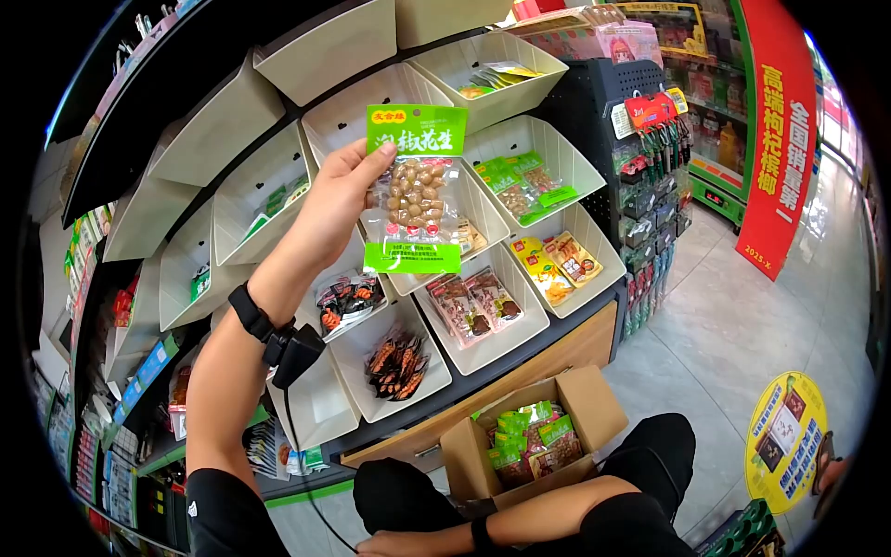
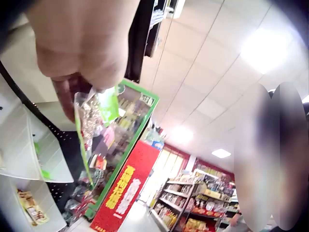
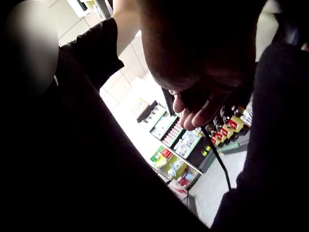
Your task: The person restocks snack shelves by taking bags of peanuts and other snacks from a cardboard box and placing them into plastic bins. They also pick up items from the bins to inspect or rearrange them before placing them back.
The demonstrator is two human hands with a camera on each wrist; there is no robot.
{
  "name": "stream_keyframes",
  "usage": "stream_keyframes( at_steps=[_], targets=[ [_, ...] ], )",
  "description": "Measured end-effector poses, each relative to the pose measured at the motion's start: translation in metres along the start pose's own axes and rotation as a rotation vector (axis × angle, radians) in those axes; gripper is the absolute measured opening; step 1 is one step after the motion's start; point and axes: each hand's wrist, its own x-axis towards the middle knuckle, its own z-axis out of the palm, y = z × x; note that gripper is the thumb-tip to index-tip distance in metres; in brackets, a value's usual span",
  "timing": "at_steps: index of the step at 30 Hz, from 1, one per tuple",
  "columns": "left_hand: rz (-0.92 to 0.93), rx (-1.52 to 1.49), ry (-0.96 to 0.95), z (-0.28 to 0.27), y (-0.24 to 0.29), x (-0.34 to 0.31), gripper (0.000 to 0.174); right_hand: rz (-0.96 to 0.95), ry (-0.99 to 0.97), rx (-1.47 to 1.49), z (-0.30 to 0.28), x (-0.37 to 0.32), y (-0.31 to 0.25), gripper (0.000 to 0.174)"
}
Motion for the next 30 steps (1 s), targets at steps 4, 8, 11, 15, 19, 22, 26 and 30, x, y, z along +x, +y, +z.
stream_keyframes(
  at_steps=[4, 8, 11, 15, 19, 22, 26, 30],
  targets=[
    [-0.013, -0.114, 0.0, -0.003, -0.009, -0.005, 0.03, -0.222, 0.218, 0.143, -0.026, 0.029, -0.036, 0.032],
    [0.122, -0.063, -0.059, 0.007, -0.028, -0.011, 0.03, -0.249, 0.357, -0.009, -0.073, 0.002, -0.157, 0.034],
    [-0.013, -0.074, -0.006, 0.019, -0.022, -0.014, 0.03, 0.006, 0.103, -0.335, -0.105, -0.055, -0.197, 0.034],
    [-0.124, -0.136, -0.086, 0.038, -0.055, 0.015, 0.022, 0.128, 0.265, -0.687, -0.158, -0.133, -0.226, 0.035],
    [-0.019, -0.144, -0.057, 0.078, -0.073, 0.064, 0.024, -0.132, 1.117, -0.718, -0.216, -0.213, -0.293, 0.015],
    [-0.031, -0.142, -0.058, 0.108, -0.095, 0.111, 0.024, -0.147, 1.607, -1.103, -0.256, -0.252, -0.297, 0.017],
    [-0.007, -0.038, 0.015, 0.132, -0.128, 0.169, 0.025, -0.191, 1.666, -1.558, -0.304, -0.277, -0.267, 0.026],
    [-0.126, 0.082, 0.022, 0.14, -0.164, 0.221, 0.027, -0.143, 1.681, -1.217, -0.307, -0.295, -0.252, 0.025]
  ],
)
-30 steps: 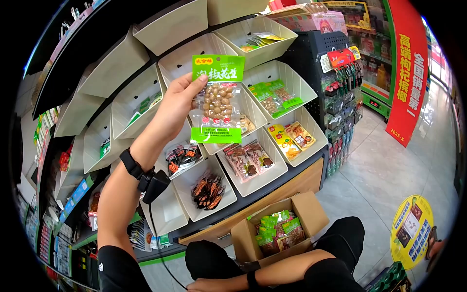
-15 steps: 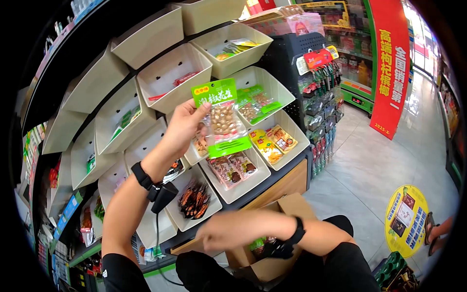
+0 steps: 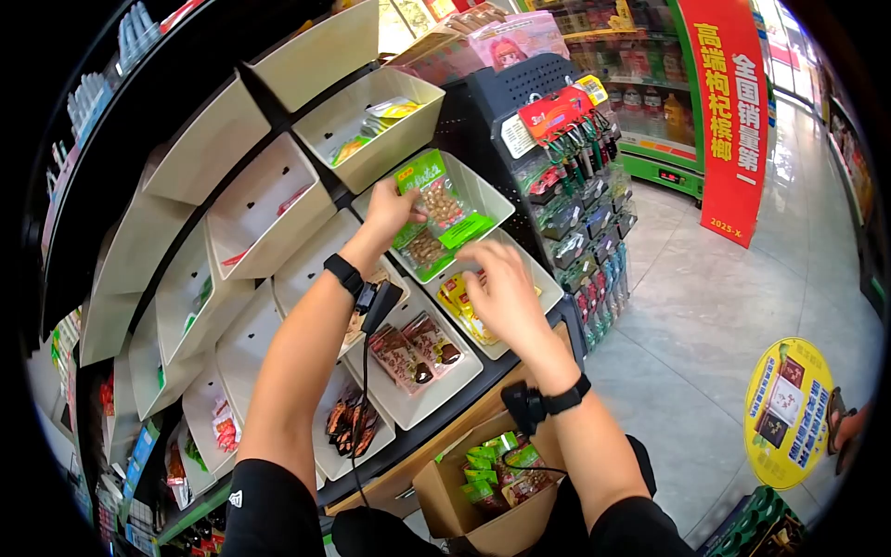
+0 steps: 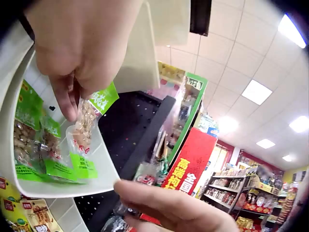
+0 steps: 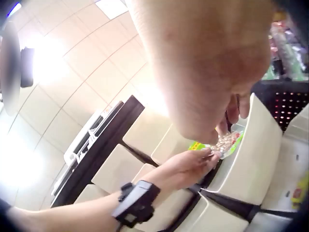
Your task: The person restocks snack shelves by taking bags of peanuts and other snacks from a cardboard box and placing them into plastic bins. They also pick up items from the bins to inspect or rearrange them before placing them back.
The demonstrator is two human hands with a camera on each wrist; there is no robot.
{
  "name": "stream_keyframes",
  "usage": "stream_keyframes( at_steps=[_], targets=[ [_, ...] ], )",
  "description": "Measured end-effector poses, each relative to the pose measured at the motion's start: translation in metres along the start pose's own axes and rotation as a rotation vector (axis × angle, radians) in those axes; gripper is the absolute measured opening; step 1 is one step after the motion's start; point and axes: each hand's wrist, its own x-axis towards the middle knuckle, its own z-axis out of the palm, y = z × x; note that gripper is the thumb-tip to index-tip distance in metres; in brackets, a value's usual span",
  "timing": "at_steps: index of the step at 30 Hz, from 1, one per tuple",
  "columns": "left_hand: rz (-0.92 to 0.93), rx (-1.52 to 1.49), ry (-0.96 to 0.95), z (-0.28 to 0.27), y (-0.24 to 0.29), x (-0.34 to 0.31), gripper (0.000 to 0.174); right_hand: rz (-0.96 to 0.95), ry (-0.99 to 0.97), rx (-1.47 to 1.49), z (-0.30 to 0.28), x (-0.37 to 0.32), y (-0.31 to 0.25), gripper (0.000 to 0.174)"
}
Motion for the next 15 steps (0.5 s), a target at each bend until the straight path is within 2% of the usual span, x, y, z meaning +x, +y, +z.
stream_keyframes(
  at_steps=[2, 5, 9, 11, 14, 15],
  targets=[
    [-0.053, -0.012, -0.013, 0.008, -0.017, 0.022, 0.027, 0.195, -0.07, 0.208, -0.011, -0.008, -0.002, 0.02],
    [-0.055, 0.036, 0.045, 0.02, -0.038, 0.04, 0.03, 0.231, -0.102, 0.237, -0.023, -0.005, -0.004, 0.019],
    [-0.08, 0.307, 0.156, 0.026, -0.064, 0.06, 0.05, 0.275, -0.165, 0.362, -0.027, -0.01, -0.002, 0.018],
    [-0.119, 0.56, 0.267, 0.037, -0.025, 0.027, 0.063, 0.224, -0.182, 0.37, -0.031, -0.01, -0.002, 0.017],
    [0.336, 1.054, 0.328, 0.04, -0.039, 0.015, 0.082, 0.21, -0.201, 0.33, -0.041, -0.009, -0.006, 0.015],
    [0.277, 1.074, 0.17, 0.042, -0.04, 0.016, 0.086, 0.216, -0.207, 0.324, -0.042, -0.009, -0.005, 0.015]
  ],
)
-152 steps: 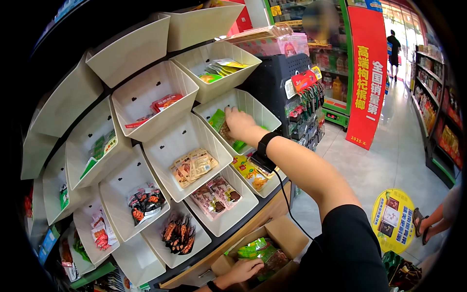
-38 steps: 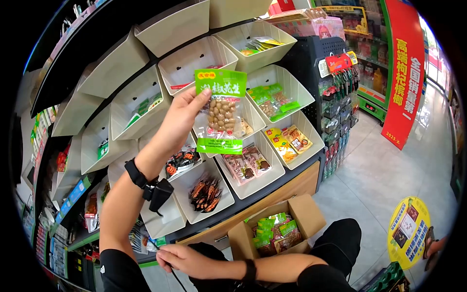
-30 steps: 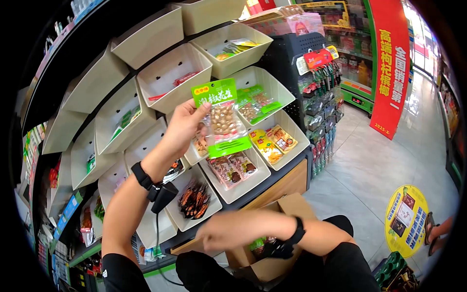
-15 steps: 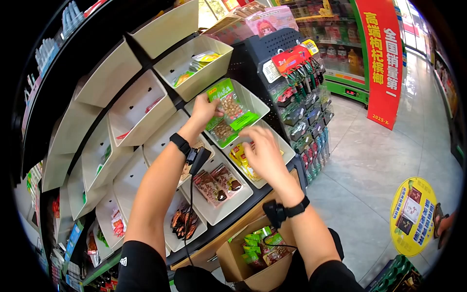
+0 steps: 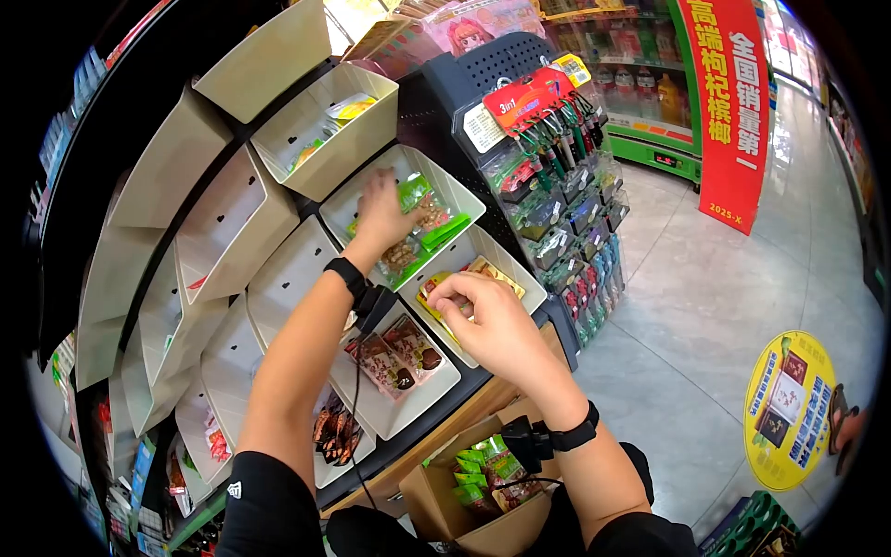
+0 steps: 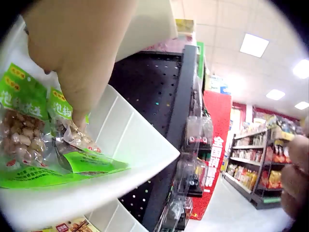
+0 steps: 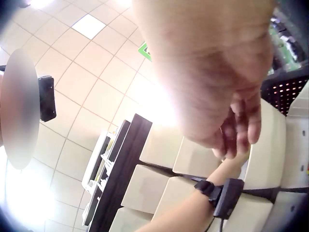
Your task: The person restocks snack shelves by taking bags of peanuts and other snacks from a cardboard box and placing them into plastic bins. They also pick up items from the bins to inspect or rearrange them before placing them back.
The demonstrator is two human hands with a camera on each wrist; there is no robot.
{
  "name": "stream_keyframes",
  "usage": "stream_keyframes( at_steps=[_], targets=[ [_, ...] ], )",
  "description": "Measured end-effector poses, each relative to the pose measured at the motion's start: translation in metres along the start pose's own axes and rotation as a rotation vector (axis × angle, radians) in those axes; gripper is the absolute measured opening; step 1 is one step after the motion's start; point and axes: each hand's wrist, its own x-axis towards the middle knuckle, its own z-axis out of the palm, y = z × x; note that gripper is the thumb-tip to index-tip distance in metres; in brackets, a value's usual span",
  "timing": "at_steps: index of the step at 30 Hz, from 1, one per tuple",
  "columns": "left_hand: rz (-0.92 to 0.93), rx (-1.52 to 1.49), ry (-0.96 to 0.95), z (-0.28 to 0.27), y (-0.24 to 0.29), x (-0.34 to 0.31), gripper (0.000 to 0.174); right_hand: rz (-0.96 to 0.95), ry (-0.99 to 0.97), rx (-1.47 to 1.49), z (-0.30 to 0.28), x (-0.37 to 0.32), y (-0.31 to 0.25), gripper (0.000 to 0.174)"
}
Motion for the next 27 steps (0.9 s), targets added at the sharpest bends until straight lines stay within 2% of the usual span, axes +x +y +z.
stream_keyframes(
  at_steps=[2, 3, 6, 12, 18, 21, 23, 26, 27],
  targets=[
    [0.062, -0.013, -0.313, -0.003, 0.011, 0.005, 0.096, 0.014, -0.005, -0.016, -0.004, -0.001, 0.001, 0.015],
    [0.068, -0.013, -0.343, 0.018, 0.002, 0.009, 0.105, 0.009, 0.002, -0.003, -0.004, 0.0, 0.002, 0.015],
    [-0.019, 0.059, -0.586, 0.021, 0.011, 0.012, 0.108, -0.003, 0.0, 0.022, -0.003, -0.001, 0.006, 0.016],
    [-0.081, 0.125, -0.649, 0.043, 0.01, 0.022, 0.11, 0.002, -0.041, -0.021, -0.005, -0.005, 0.001, 0.017],
    [-0.07, 0.122, -0.518, 0.026, 0.018, 0.014, 0.104, 0.009, -0.026, -0.02, -0.006, -0.004, -0.003, 0.017],
    [0.033, -0.117, -0.534, -0.014, 0.015, 0.011, 0.092, 0.022, -0.009, -0.001, -0.002, -0.005, 0.003, 0.016],
    [0.087, -0.347, -0.401, -0.056, 0.016, -0.012, 0.072, 0.008, 0.01, -0.006, 0.001, -0.005, 0.006, 0.016],
    [0.193, -0.604, -0.247, -0.141, 0.035, -0.098, 0.035, -0.012, -0.016, -0.071, 0.003, -0.004, 0.005, 0.014],
    [0.14, -0.621, -0.269, -0.162, 0.044, -0.135, 0.028, -0.044, -0.015, -0.079, 0.007, -0.007, 0.008, 0.015]
  ],
)
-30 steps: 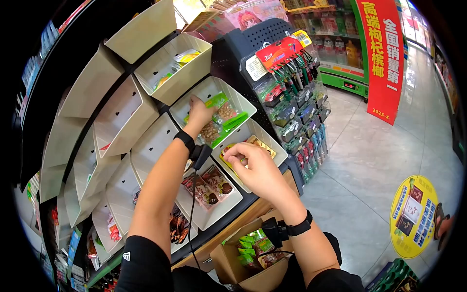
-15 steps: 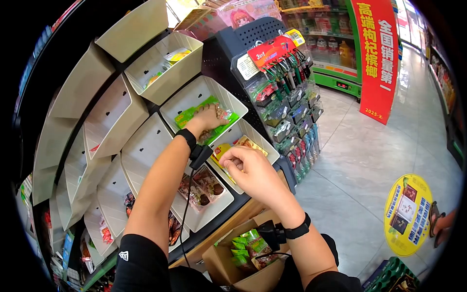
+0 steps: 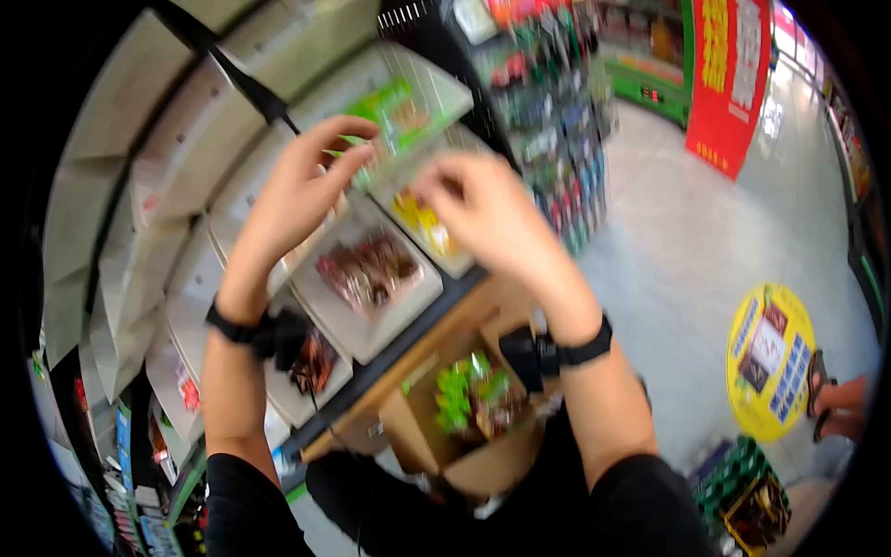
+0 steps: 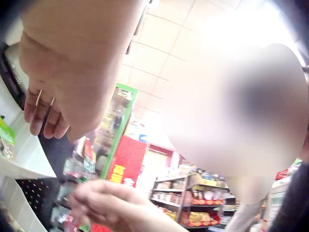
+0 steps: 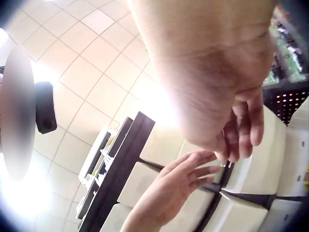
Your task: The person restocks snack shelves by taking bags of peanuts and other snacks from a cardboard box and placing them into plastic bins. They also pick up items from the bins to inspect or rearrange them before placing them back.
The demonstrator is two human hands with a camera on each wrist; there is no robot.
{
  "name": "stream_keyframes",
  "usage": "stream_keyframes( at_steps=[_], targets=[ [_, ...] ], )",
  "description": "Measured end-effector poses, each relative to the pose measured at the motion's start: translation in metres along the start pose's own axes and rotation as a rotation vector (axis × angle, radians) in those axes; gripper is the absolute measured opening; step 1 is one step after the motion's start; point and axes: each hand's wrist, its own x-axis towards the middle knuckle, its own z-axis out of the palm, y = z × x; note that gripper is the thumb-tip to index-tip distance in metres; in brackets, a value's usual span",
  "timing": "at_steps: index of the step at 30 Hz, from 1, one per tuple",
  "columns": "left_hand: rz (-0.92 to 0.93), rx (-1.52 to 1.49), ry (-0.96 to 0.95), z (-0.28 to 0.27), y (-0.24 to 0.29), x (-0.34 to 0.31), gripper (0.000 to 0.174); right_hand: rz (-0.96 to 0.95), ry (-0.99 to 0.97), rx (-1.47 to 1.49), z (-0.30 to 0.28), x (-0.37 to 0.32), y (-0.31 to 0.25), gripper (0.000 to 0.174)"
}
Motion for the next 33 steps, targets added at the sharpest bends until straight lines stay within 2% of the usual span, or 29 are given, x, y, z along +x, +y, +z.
stream_keyframes(
  at_steps=[1, 2, 4, 5, 7, 9, 12, 15, 16, 18, 20, 21, 22, 25, 26, 29, 30, 32, 33],
  targets=[
    [0.045, -0.002, 0.003, 0.006, 0.008, -0.036, 0.024, -0.032, -0.005, -0.009, 0.005, 0.0, 0.002, 0.016],
    [-0.002, -0.062, -0.065, 0.014, 0.017, -0.073, 0.02, -0.038, -0.063, -0.056, 0.009, -0.002, 0.003, 0.016],
    [0.018, -0.116, -0.107, 0.053, 0.012, -0.142, 0.019, -0.027, -0.238, -0.114, 0.019, -0.006, 0.008, 0.017],
    [-0.106, -0.106, -0.29, 0.063, 0.013, -0.169, 0.024, -0.009, -0.355, -0.127, 0.028, -0.012, 0.013, 0.018],
    [-0.249, -0.238, -0.451, 0.1, -0.015, -0.214, 0.023, 0.075, -0.595, -0.15, 0.054, -0.028, 0.026, 0.019],
    [-0.364, -0.421, -0.455, 0.159, -0.07, -0.262, 0.024, 0.183, -0.841, -0.226, 0.081, -0.041, 0.042, 0.02],
    [-0.529, -0.453, -0.498, 0.232, -0.128, -0.303, 0.026, 0.287, -1.107, -0.349, 0.129, -0.078, 0.093, 0.018],
    [-0.389, -0.272, -0.371, 0.314, -0.168, -0.346, 0.032, 0.294, -1.234, -0.56, 0.158, -0.126, 0.145, 0.015],
    [-0.363, -0.376, -0.369, 0.327, -0.166, -0.352, 0.033, 0.254, -1.271, -0.746, 0.167, -0.14, 0.164, 0.014],
    [-0.289, -0.576, -0.353, 0.347, -0.164, -0.352, 0.035, 0.236, -1.335, -0.843, 0.17, -0.156, 0.177, 0.014],
    [-0.298, -0.687, -0.394, 0.372, -0.178, -0.357, 0.034, 0.239, -1.409, -0.903, 0.175, -0.162, 0.187, 0.016],
    [-0.3, -0.742, -0.412, 0.384, -0.183, -0.36, 0.034, 0.268, -1.375, -0.884, 0.176, -0.162, 0.193, 0.017],
    [-0.588, -0.841, -0.564, 0.374, -0.174, -0.352, 0.033, 0.294, -1.341, -0.865, 0.176, -0.161, 0.198, 0.018],
    [-0.624, -0.972, -0.484, 0.393, -0.185, -0.351, 0.036, 0.316, -1.312, -0.841, 0.176, -0.159, 0.202, 0.02],
    [-0.741, -1.03, -0.505, 0.395, -0.187, -0.348, 0.036, 0.318, -1.311, -0.838, 0.174, -0.156, 0.198, 0.021],
    [-0.754, -1.064, -0.488, 0.379, -0.184, -0.334, 0.035, 0.323, -1.288, -0.837, 0.161, -0.14, 0.184, 0.022],
    [-0.709, -1.106, -0.343, 0.366, -0.178, -0.329, 0.026, 0.314, -1.353, -0.837, 0.155, -0.132, 0.179, 0.025],
    [-0.622, -1.022, -0.185, 0.336, -0.169, -0.315, 0.018, 0.288, -1.477, -0.835, 0.143, -0.11, 0.167, 0.035],
    [-0.577, -0.977, -0.108, 0.321, -0.163, -0.309, 0.014, 0.286, -1.447, -0.765, 0.134, -0.104, 0.161, 0.043]
  ],
)
